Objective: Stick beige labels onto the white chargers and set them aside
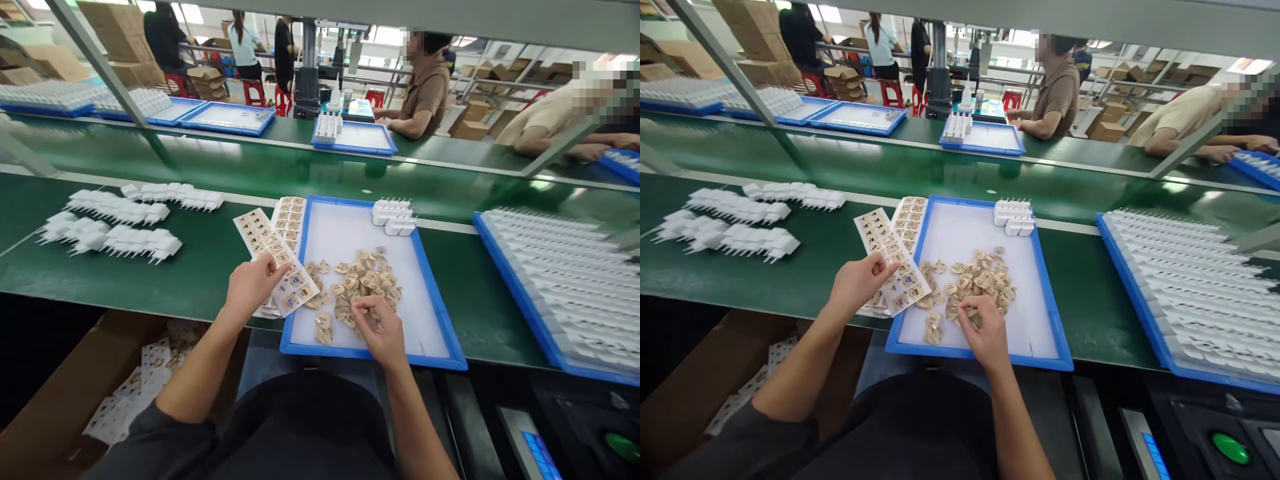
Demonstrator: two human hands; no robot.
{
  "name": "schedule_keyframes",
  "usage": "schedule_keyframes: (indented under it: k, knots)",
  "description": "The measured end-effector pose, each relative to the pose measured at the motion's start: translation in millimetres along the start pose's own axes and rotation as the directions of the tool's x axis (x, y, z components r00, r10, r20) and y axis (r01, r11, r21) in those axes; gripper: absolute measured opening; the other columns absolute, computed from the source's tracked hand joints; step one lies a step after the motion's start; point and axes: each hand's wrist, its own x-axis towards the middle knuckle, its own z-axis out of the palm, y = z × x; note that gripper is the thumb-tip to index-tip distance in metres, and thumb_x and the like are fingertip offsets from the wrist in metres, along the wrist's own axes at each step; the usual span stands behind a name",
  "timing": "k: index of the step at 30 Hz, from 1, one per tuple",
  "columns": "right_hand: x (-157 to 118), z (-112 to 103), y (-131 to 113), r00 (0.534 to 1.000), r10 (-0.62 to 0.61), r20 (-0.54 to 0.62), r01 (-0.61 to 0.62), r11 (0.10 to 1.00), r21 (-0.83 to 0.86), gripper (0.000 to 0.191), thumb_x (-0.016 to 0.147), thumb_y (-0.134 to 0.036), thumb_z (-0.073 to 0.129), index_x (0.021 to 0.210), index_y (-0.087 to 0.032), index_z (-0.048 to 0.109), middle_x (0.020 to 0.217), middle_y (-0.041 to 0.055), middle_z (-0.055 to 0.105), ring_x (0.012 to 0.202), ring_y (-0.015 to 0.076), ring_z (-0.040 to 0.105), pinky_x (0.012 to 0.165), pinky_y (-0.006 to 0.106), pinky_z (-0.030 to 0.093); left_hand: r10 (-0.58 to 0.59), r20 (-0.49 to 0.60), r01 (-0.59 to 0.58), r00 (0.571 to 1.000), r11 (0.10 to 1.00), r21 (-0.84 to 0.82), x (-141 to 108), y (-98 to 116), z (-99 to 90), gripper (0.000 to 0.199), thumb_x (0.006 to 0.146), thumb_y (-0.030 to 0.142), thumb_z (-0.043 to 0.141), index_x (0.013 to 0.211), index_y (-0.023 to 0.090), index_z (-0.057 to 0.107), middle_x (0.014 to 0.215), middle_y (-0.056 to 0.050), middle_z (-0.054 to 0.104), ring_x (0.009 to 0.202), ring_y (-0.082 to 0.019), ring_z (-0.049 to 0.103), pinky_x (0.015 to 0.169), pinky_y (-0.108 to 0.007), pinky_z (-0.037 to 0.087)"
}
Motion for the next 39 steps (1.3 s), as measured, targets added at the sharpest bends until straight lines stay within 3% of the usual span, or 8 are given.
schedule_keyframes:
  k: [3, 6, 11, 17, 25, 30, 35, 39]
  knots:
    - [-1.6, 2.3, -1.4, 0.999, -0.043, 0.004, 0.043, 0.999, 0.016, 0.01, 0.092, -0.015, 0.062, 0.095, -0.024, 0.063, 0.089, 0.0023, 0.069, 0.087, 0.0193, 0.066, 0.079, 0.033, 0.052, 0.303, 0.028, -0.302, 0.953, 0.953, -0.014, 38.0, 49.3, 2.8, 0.03, 0.096, 0.05, 0.055, 0.098, 0.022, 0.064, 0.083, -0.002, 0.073, 0.079, -0.024, 0.068, 0.063, -0.029, 0.039]
    - [-1.3, 3.2, -2.5, 0.996, -0.081, 0.025, 0.08, 0.996, 0.032, 0.011, 0.092, -0.013, 0.061, 0.095, -0.024, 0.062, 0.088, 0.0025, 0.069, 0.084, 0.0192, 0.066, 0.078, 0.033, 0.052, 0.554, 0.031, -0.554, 0.832, 0.833, -0.008, 84.4, 114.1, 21.4, 0.037, 0.095, 0.039, 0.061, 0.127, 0.02, 0.059, 0.115, -0.007, 0.073, 0.106, -0.026, 0.066, 0.079, -0.032, 0.05]
    - [-2.9, 1.0, -0.9, 0.998, -0.066, 0.009, 0.066, 0.997, 0.028, 0.01, 0.092, -0.014, 0.059, 0.092, -0.024, 0.062, 0.086, 0.0031, 0.069, 0.082, 0.0193, 0.065, 0.075, 0.033, 0.052, 0.621, -0.005, -0.621, 0.784, 0.784, 0.001, 144.6, 203.8, 67.1, 0.069, 0.088, 0.027, 0.071, 0.15, 0.018, 0.042, 0.156, -0.019, 0.043, 0.141, -0.035, 0.042, 0.104, -0.043, 0.047]
    - [-2.2, -0.7, -2.6, 0.998, -0.059, 0.026, 0.059, 0.998, 0.023, 0.009, 0.093, -0.016, 0.057, 0.09, -0.023, 0.062, 0.084, 0.0038, 0.069, 0.079, 0.0193, 0.064, 0.071, 0.032, 0.052, 0.619, -0.059, -0.622, 0.783, 0.781, -0.062, 159.0, 237.9, 95.3, 0.044, 0.084, 0.008, 0.067, 0.127, 0.011, 0.058, 0.159, -0.024, 0.034, 0.145, -0.039, 0.033, 0.114, -0.053, 0.034]
    - [-6.4, -3.5, -1.0, 0.999, 0.047, 0.006, -0.048, 0.986, 0.159, 0.006, 0.093, -0.02, 0.06, 0.091, -0.023, 0.063, 0.086, 0.0038, 0.069, 0.081, 0.0192, 0.064, 0.074, 0.033, 0.052, 0.618, 0.006, -0.566, 0.786, 0.723, -0.397, 117.0, 192.1, 45.6, 0.042, 0.082, 0.022, 0.072, 0.12, 0.018, 0.053, 0.113, -0.009, 0.064, 0.086, -0.018, 0.067, 0.08, -0.031, 0.055]
    - [-8.3, -2.9, -1.4, 0.994, 0.11, 0.016, -0.106, 0.896, 0.432, 0.002, 0.093, -0.023, 0.064, 0.091, -0.024, 0.064, 0.086, 0.003, 0.066, 0.082, 0.0187, 0.064, 0.075, 0.032, 0.052, 0.598, 0.115, -0.116, 0.793, 0.334, -0.935, 20.1, 103.3, 4.9, 0.051, 0.074, 0.032, 0.083, 0.119, 0.024, 0.059, 0.113, -0.006, 0.063, 0.088, -0.017, 0.067, 0.074, -0.027, 0.056]
    - [-4.5, 7.1, -24.0, 0.996, 0.043, 0.084, -0.089, 0.725, 0.683, 0.005, 0.091, -0.025, 0.067, 0.088, -0.024, 0.063, 0.081, 0.0021, 0.064, 0.077, 0.0181, 0.064, 0.07, 0.032, 0.053, 0.485, 0.116, 0.049, 0.867, 0.148, -0.988, -42.3, 44.7, 24.1, 0.044, 0.073, 0.037, 0.086, 0.108, 0.02, 0.065, 0.103, -0.006, 0.066, 0.089, -0.018, 0.065, 0.078, -0.027, 0.055]
    - [-3.2, 16.7, -37.9, 0.995, 0.035, 0.092, -0.089, 0.711, 0.698, 0.01, 0.09, -0.029, 0.068, 0.085, -0.024, 0.062, 0.077, 0.0019, 0.063, 0.075, 0.0185, 0.063, 0.069, 0.033, 0.054, 0.465, 0.063, -0.022, 0.883, 0.176, -0.984, -62.7, 34.6, 43.5, 0.042, 0.074, 0.033, 0.086, 0.106, 0.021, 0.061, 0.105, -0.006, 0.068, 0.099, -0.021, 0.067, 0.088, -0.031, 0.055]
